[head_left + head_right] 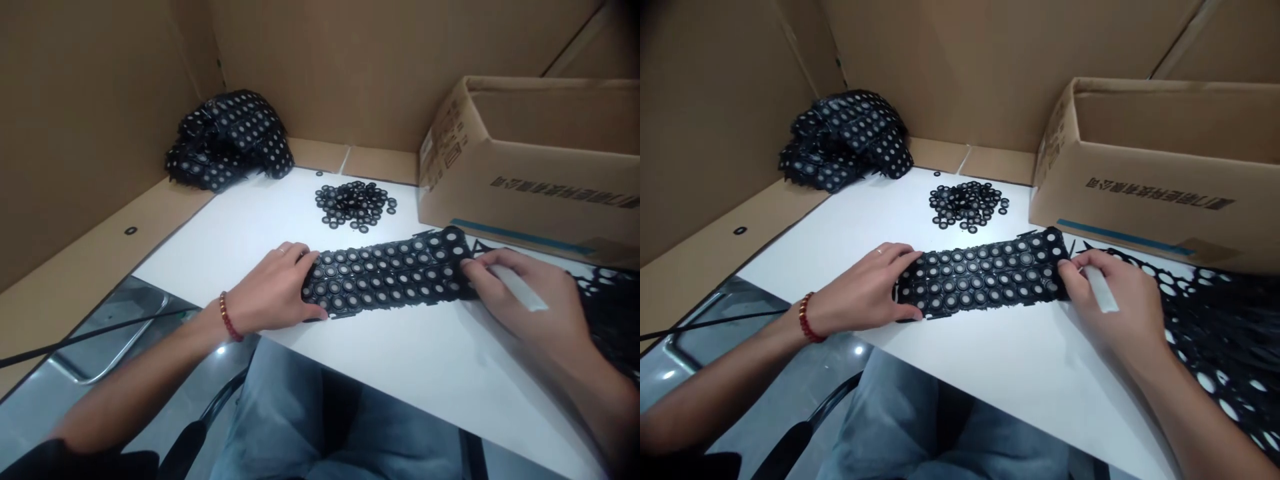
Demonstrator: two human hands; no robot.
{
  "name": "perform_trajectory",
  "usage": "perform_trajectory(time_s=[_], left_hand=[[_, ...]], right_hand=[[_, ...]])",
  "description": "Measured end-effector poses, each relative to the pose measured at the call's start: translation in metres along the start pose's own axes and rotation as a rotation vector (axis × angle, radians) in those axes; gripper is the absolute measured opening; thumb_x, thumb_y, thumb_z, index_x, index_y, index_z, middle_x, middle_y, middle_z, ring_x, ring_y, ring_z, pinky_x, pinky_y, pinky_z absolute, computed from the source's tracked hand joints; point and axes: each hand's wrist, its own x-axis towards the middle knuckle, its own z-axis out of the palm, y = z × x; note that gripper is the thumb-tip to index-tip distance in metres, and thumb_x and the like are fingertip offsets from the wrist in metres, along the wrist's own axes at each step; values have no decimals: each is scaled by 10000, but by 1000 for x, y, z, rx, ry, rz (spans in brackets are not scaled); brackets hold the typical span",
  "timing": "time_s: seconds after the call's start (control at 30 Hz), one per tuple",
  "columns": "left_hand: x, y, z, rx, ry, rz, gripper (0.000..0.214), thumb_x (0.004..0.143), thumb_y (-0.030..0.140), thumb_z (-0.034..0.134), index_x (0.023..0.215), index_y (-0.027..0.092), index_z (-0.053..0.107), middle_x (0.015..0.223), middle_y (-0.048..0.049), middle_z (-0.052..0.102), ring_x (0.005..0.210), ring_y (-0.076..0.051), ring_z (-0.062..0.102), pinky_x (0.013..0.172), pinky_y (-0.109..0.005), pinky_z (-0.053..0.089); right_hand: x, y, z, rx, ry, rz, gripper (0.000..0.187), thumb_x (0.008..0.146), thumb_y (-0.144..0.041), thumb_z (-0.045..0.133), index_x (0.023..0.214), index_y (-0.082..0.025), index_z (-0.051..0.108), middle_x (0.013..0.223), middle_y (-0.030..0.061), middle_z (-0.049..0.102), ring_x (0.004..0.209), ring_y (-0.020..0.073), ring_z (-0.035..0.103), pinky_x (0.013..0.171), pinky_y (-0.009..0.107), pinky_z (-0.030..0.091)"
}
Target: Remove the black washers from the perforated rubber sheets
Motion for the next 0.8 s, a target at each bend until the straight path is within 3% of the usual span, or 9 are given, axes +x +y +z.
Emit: perform_trajectory(time_s=[0.17, 0.33, 0.47, 0.6, 0.73, 0.8], left_hand=[[13, 3, -7, -59, -168, -63, 485, 696, 543, 625, 971, 144, 618, 850, -87, 629, 798, -242, 554, 651, -322, 425], [22, -1, -13, -185, -160, -61, 218, 716, 351, 598, 821, 171, 662, 857, -56, 658, 790, -199, 567, 667, -288, 419], [33, -13, -19, -528, -254, -111, 254, 750, 341, 580, 872, 149, 694, 769, -39, 686, 670, -161, 594, 601, -256, 425], [50, -28, -23, -787, -294, -137, 315, 713, 349, 652, 940, 137, 702, 781, -51, 696, 687, -166, 622, 659, -274, 471], [60, -34, -20, -756, -167, -148, 402, 637, 306, 724, 1007, 154, 692, 1004, -72, 675, 821, -186, 622, 757, -305, 476], [61, -34, -16, -774, -70, -165, 487, 594, 238, 748, 1066, 162, 657, 1119, -86, 618, 773, -157, 617, 727, -300, 479]], right_hand=[[2, 1, 1, -108, -17, 69, 228, 711, -478, 539, 689, -260, 602, 658, 14, 678, 634, 236, 607, 577, 307, 382], [0, 1, 1, -121, -13, 59, 251, 719, -506, 528, 701, -269, 608, 658, -2, 683, 628, 231, 606, 573, 298, 377], [-1, 1, -1, -109, 9, 78, 238, 725, -489, 536, 705, -266, 618, 669, 4, 685, 650, 236, 610, 580, 297, 374], [1, 5, -2, -124, 21, 72, 245, 735, -491, 532, 711, -264, 618, 658, 9, 675, 660, 240, 609, 580, 297, 369], [3, 9, -1, -145, 16, 69, 224, 747, -478, 539, 729, -268, 615, 662, 1, 676, 636, 222, 601, 572, 288, 367], [4, 9, 0, -149, 19, 73, 215, 752, -471, 544, 734, -270, 616, 670, 0, 677, 638, 218, 601, 570, 286, 367]])
